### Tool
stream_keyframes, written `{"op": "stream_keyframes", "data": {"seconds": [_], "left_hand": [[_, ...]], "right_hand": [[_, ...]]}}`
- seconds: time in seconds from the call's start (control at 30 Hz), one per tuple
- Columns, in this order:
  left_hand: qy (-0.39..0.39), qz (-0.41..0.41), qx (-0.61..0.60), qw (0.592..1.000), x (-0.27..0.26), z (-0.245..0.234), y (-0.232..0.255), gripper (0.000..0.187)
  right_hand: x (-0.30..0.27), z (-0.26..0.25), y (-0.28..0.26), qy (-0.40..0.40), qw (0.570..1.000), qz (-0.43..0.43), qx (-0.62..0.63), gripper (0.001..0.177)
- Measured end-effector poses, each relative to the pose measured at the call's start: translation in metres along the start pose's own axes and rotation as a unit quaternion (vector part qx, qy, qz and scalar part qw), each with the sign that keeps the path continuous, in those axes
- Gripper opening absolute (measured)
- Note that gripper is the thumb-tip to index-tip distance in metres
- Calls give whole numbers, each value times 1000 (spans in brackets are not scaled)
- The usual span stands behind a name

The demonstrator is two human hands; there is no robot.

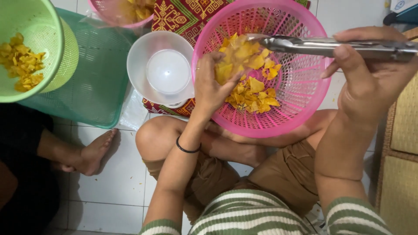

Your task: Using metal tongs to transfer yellow chips from a pink plastic basket into small clear plastic bags for packaging.

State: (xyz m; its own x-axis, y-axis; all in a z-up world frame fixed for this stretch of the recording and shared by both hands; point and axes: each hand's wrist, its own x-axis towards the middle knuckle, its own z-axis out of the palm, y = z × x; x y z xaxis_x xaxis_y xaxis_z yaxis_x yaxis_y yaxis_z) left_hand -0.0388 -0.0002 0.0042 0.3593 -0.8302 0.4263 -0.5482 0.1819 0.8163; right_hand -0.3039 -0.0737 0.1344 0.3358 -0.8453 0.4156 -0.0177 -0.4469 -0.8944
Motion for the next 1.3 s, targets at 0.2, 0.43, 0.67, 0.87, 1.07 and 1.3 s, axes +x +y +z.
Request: {"op": "stream_keyframes", "data": {"seconds": [0.2,0.43,0.67,0.87,1.07,1.3], "left_hand": [[24,-31,-22,999,3,-3,4,44],[67,-62,-159,983,5,-6,-1,37],[84,-60,-170,980,0,-6,-4,36],[88,-37,-173,980,-2,-1,-12,37],[87,-43,-181,979,-1,-6,-7,35],[92,-43,-174,979,1,-6,-6,34]], "right_hand": [[-5,-13,3,28,999,-43,-3,20],[-22,-54,7,52,992,8,-112,31],[-50,-19,55,-83,863,264,-423,38],[-70,58,67,-24,859,173,-482,40],[-67,89,73,-50,866,209,-452,48],[-47,93,85,-46,866,249,-430,39]]}}
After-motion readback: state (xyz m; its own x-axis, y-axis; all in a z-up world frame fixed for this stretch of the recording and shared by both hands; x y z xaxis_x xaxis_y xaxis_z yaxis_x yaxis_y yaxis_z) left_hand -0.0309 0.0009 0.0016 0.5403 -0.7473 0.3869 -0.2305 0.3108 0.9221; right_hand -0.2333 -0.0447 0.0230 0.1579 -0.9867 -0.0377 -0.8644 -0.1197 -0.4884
